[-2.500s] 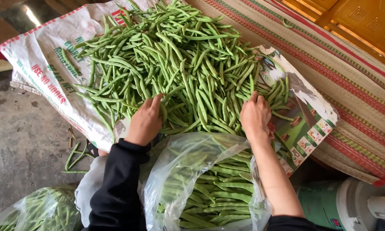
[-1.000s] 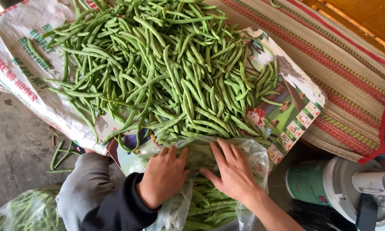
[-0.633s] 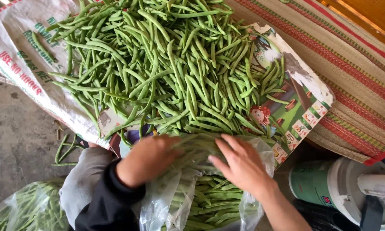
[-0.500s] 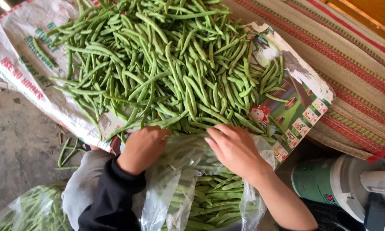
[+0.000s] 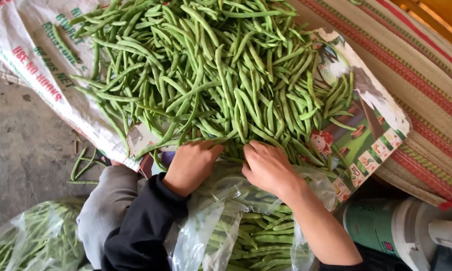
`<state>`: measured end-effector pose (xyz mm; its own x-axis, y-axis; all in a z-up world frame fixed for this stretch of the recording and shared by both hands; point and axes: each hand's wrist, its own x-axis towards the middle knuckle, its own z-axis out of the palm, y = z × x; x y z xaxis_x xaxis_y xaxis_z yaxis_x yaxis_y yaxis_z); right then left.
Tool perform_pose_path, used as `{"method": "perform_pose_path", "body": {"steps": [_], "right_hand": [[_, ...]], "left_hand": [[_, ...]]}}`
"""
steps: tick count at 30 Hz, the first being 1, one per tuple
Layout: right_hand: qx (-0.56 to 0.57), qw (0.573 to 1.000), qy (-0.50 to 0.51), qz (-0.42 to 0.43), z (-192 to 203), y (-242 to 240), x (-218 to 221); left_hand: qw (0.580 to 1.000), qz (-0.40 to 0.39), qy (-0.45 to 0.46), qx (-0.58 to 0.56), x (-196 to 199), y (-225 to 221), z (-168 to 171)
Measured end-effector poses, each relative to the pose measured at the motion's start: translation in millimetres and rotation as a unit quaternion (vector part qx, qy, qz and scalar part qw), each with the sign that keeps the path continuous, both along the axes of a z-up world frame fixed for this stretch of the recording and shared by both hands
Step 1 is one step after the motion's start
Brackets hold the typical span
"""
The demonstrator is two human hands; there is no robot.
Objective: The person sorts green beans from a large pile on a table into a clear plastic bag. They repeatedly pick handfuls of beans, place them into the bag, and occasionally press down to compact the contents.
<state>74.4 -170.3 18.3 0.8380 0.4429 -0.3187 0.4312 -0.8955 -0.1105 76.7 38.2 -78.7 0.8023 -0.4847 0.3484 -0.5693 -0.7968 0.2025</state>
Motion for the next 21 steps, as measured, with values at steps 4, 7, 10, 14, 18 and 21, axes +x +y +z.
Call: {"method": "perform_pose_path", "body": {"steps": [4,7,10,14,18,21], "right_hand": [[0.028,0.999,0.022,-0.022,5,4,-2],[0.068,0.997,0.016,-0.021,-4,0,-7],[0.119,0.993,0.001,-0.009,-10,0,-4],[0.282,0.924,-0.246,0.077,-35,-5,2],[0.371,0.835,-0.402,0.052,-21,-11,10],[0.404,0.782,-0.469,0.070,-17,-13,7]], "left_hand": [[0.999,0.004,-0.023,0.027,0,-1,-6],[0.999,0.003,-0.026,0.034,-1,-4,-8],[0.999,-0.002,-0.021,0.028,3,-3,-6],[0.996,-0.042,-0.076,0.001,9,-5,-3],[0.985,-0.079,-0.037,-0.148,7,-6,31],[0.945,-0.065,-0.022,-0.319,3,7,55]]}}
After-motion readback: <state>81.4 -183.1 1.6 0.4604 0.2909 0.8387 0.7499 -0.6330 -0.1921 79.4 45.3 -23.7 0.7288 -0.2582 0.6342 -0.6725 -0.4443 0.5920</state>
